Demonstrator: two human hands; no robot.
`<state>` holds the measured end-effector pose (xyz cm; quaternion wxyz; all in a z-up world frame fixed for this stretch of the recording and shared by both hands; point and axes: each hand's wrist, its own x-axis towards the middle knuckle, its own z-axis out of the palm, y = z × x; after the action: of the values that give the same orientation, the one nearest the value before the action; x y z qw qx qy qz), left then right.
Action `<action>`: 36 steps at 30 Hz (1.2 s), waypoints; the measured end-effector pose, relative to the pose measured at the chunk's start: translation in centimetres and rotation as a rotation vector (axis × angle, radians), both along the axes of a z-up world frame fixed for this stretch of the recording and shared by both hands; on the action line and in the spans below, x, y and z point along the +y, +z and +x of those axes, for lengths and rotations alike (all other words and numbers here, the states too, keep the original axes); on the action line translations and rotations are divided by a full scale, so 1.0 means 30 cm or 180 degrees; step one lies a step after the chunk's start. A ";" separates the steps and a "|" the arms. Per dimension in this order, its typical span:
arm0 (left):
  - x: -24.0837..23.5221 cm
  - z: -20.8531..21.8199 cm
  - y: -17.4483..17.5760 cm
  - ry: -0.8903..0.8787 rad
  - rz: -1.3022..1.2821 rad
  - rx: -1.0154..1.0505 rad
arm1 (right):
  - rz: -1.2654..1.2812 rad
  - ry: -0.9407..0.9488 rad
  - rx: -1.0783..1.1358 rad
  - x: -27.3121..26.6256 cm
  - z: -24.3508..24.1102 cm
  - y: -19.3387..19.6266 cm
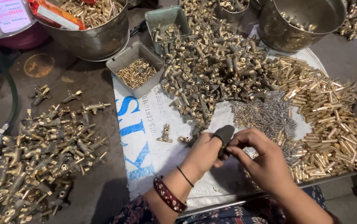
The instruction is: Assembling small brass gas valve components by hand on a workbench.
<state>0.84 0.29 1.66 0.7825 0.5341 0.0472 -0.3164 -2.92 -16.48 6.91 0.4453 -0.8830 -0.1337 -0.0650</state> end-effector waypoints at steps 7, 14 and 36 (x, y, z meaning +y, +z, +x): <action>-0.020 -0.104 -0.005 -0.1041 0.0013 -0.1211 | 0.1751 -0.0313 0.1151 -0.143 0.187 -0.088; -0.069 -0.155 -0.121 -0.2890 -0.0318 -0.1820 | -0.1243 0.0527 0.0316 0.176 0.116 -0.025; -0.056 -0.149 -0.034 -0.2011 -0.0100 -0.2075 | -0.0476 0.0437 0.0002 -0.017 0.126 -0.066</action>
<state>-3.61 -1.39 0.63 0.6296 0.5821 -0.3718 -0.3557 0.86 -16.99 4.93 0.3816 -0.9025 -0.1982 -0.0239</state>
